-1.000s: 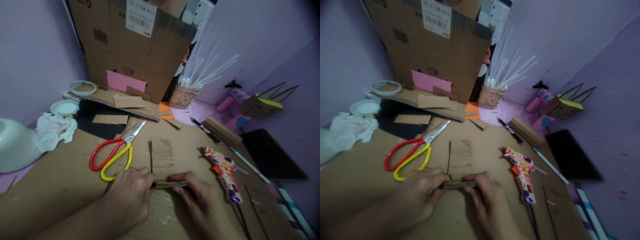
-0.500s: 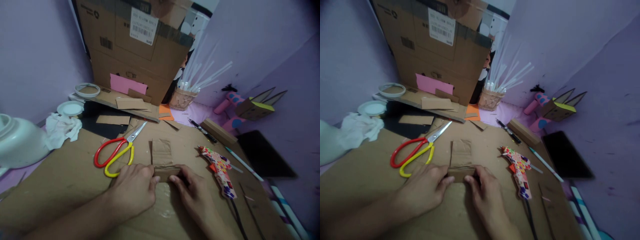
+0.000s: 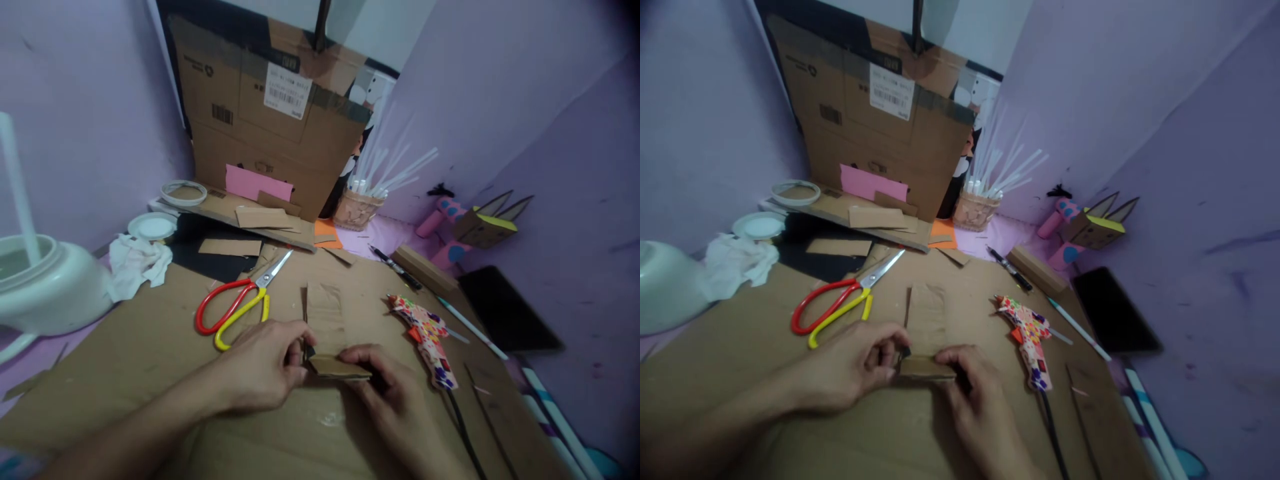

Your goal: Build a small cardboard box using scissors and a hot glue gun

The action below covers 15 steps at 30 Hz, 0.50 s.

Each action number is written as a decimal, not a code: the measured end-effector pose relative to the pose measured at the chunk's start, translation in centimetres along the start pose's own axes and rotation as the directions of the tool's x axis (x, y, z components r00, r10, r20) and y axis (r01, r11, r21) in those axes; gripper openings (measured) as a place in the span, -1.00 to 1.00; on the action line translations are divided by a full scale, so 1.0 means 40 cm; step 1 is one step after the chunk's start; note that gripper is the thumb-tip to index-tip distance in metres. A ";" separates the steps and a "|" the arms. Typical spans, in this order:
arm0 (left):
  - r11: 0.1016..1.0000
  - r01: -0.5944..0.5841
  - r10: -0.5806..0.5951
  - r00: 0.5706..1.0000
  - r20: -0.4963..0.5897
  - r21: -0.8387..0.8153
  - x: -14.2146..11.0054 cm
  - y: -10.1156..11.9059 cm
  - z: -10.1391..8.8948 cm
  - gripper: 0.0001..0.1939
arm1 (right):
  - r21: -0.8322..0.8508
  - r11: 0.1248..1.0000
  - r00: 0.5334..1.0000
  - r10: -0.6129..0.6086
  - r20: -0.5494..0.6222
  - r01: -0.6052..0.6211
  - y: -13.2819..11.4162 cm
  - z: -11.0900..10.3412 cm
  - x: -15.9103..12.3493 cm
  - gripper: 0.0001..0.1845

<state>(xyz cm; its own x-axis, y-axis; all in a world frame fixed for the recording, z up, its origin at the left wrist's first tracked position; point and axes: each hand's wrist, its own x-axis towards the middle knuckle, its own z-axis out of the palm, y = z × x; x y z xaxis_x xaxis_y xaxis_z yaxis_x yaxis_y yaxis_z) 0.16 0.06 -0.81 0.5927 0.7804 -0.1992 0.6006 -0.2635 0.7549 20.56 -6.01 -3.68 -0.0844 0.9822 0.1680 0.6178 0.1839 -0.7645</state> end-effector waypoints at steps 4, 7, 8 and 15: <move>0.996 0.028 -0.037 0.994 -0.102 -0.088 0.005 -0.007 0.002 -0.80 | -0.071 0.988 0.988 -0.144 -0.061 0.140 -0.008 0.006 -0.025 -0.69; 0.955 0.201 -0.226 0.969 -0.096 -0.220 0.004 0.007 0.002 -0.74 | -0.105 0.972 0.975 -0.217 -0.042 0.212 -0.021 0.005 -0.035 -0.63; 0.928 0.254 -0.278 0.959 -0.053 -0.273 0.001 0.015 0.000 -0.67 | -0.109 0.968 0.973 -0.230 -0.020 0.227 -0.025 0.002 -0.039 -0.61; 0.902 0.295 -0.274 0.956 0.108 -0.315 0.000 0.045 -0.011 -0.54 | -0.124 0.930 0.933 -0.325 0.156 0.345 -0.043 -0.001 -0.056 -0.51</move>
<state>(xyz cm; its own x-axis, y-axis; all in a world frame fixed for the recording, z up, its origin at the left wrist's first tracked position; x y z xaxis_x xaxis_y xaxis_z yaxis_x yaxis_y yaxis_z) 1.00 -0.18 0.82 0.4597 0.7565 -0.4651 0.5478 0.1707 0.8190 19.72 -8.51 -2.71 -0.4014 0.8626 0.3079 0.6428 0.5048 -0.5762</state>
